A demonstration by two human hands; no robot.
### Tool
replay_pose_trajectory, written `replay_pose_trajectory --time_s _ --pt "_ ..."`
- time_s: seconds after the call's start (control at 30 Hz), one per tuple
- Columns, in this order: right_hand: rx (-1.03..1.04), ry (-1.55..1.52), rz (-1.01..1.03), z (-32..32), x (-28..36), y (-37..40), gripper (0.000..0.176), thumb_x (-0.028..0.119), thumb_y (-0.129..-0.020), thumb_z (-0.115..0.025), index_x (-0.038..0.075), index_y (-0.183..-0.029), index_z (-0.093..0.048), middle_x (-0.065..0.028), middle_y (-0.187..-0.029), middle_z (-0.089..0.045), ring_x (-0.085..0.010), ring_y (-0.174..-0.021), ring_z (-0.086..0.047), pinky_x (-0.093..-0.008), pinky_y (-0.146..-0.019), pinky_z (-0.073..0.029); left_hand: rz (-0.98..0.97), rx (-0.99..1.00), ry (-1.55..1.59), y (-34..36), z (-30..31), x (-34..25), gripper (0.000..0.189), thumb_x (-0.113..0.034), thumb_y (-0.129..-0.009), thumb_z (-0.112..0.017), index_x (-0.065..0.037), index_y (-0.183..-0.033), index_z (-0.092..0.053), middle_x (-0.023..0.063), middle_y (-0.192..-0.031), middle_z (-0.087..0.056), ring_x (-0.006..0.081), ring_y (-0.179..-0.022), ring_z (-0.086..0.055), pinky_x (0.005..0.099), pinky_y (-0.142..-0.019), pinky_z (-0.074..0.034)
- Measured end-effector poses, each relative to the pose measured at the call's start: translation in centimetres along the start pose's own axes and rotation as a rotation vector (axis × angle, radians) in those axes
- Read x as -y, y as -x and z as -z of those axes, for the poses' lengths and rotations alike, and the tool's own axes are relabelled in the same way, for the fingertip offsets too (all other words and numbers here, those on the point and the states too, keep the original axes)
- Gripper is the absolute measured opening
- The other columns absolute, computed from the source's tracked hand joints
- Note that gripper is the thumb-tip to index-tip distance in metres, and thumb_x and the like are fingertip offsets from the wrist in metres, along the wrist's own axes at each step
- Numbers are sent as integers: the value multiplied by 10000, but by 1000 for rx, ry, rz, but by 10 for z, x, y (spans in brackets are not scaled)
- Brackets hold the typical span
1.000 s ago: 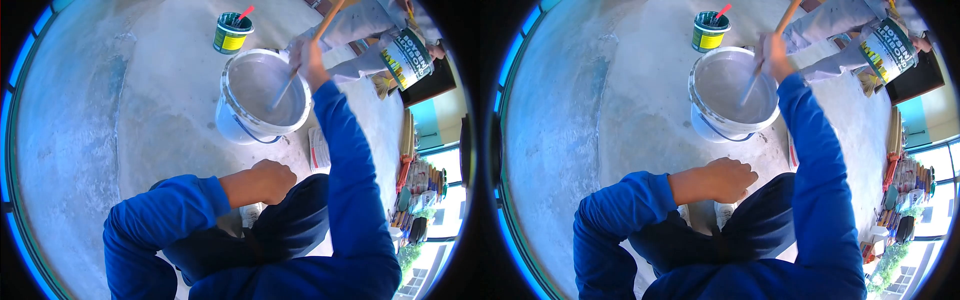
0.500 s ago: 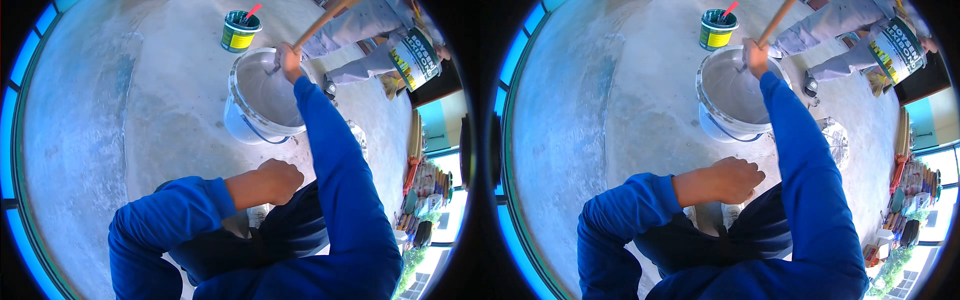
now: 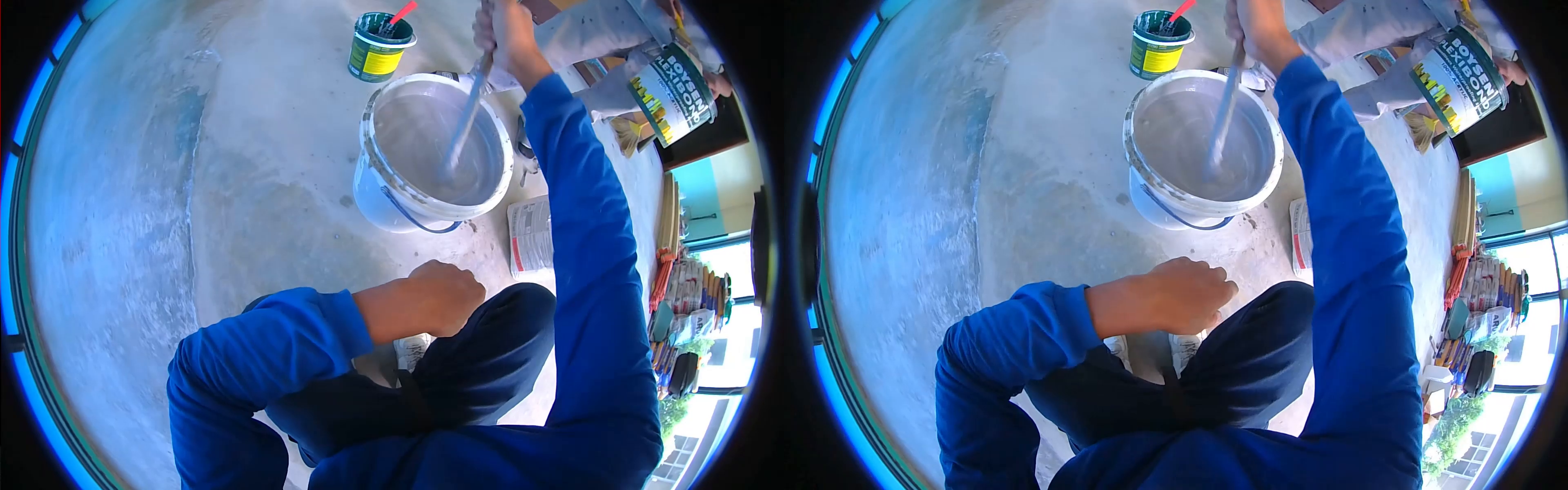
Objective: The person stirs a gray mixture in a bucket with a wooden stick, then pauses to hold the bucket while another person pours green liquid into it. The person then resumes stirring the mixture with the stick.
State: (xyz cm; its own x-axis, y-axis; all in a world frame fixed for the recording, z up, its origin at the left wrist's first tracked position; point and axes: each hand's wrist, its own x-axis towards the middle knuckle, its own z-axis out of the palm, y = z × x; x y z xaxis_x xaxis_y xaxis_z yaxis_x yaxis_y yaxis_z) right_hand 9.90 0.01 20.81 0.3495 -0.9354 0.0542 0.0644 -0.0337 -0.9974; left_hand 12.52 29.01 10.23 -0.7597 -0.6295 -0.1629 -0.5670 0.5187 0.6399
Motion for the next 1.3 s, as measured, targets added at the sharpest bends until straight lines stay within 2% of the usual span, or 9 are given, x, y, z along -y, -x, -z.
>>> replay_pose_trajectory --time_s 0.23,0.37,0.63,0.73,0.87,0.97,1.07,1.2,1.3 --pt "-33 136 461 -28 -85 -20 266 175 -842 -552 74 -606 -480 -5 -525 -444 -106 -420 -386 -283 -400 -290 -16 -101 -19 -4 -7 5 291 -213 -807 -599 1 -1005 -583 168 -946 -622 342 -884 -627 446 -767 -492" --pt "45 156 210 9 -154 -23 308 187 -818 -616 76 -556 -498 2 -497 -464 -108 -402 -427 -280 -376 -302 12 -93 -41 -1 -3 4 280 -216 -809 -596 -12 -1000 -586 162 -945 -622 332 -886 -629 441 -764 -495" --pt "-106 114 -323 54 -125 46 309 158 -825 -561 144 -581 -371 17 -463 -334 -112 -347 -302 -287 -349 -267 42 25 -42 -1 5 -5 293 -225 -835 -593 -21 -1045 -579 167 -1022 -612 331 -961 -615 437 -827 -481" --pt "-182 25 -326 29 -85 67 307 165 -829 -554 143 -581 -375 16 -467 -329 -114 -350 -305 -286 -352 -262 27 32 -41 -1 7 -8 289 -221 -837 -590 -12 -1037 -582 173 -1018 -615 337 -953 -617 440 -825 -483" --pt "-51 -119 -15 1 -22 38 333 166 -826 -559 146 -574 -342 37 -485 -291 -108 -362 -271 -277 -359 -224 13 32 -1 -1 4 -6 281 -207 -831 -586 1 -1020 -585 181 -989 -622 346 -936 -622 442 -815 -486" --pt "128 -224 144 12 -29 -24 289 268 -828 -564 121 -594 -480 -18 -463 -411 -182 -387 -426 -343 -371 -332 11 -3 -4 -2 3 1 279 -199 -823 -582 3 -1015 -583 182 -972 -622 349 -925 -623 441 -804 -488" --pt "-37 -37 404 -33 -58 -23 331 172 -829 -562 135 -563 -368 27 -494 -343 -102 -379 -331 -274 -359 -241 24 -23 2 0 6 2 272 -197 -818 -579 0 -1004 -584 180 -967 -620 348 -915 -625 442 -796 -489" --pt "-49 255 390 -8 -141 -37 314 152 -795 -631 87 -539 -461 -5 -515 -465 -113 -399 -416 -286 -380 -317 43 15 -21 -2 7 0 267 -202 -823 -576 -4 -1001 -582 173 -975 -618 339 -928 -622 444 -813 -483" --pt "-17 75 28 24 -148 -15 267 159 -807 -601 91 -581 -477 -5 -497 -429 -121 -387 -397 -294 -380 -321 47 27 -36 0 10 -1 273 -212 -828 -578 -8 -1010 -580 167 -988 -617 335 -941 -619 445 -825 -479"
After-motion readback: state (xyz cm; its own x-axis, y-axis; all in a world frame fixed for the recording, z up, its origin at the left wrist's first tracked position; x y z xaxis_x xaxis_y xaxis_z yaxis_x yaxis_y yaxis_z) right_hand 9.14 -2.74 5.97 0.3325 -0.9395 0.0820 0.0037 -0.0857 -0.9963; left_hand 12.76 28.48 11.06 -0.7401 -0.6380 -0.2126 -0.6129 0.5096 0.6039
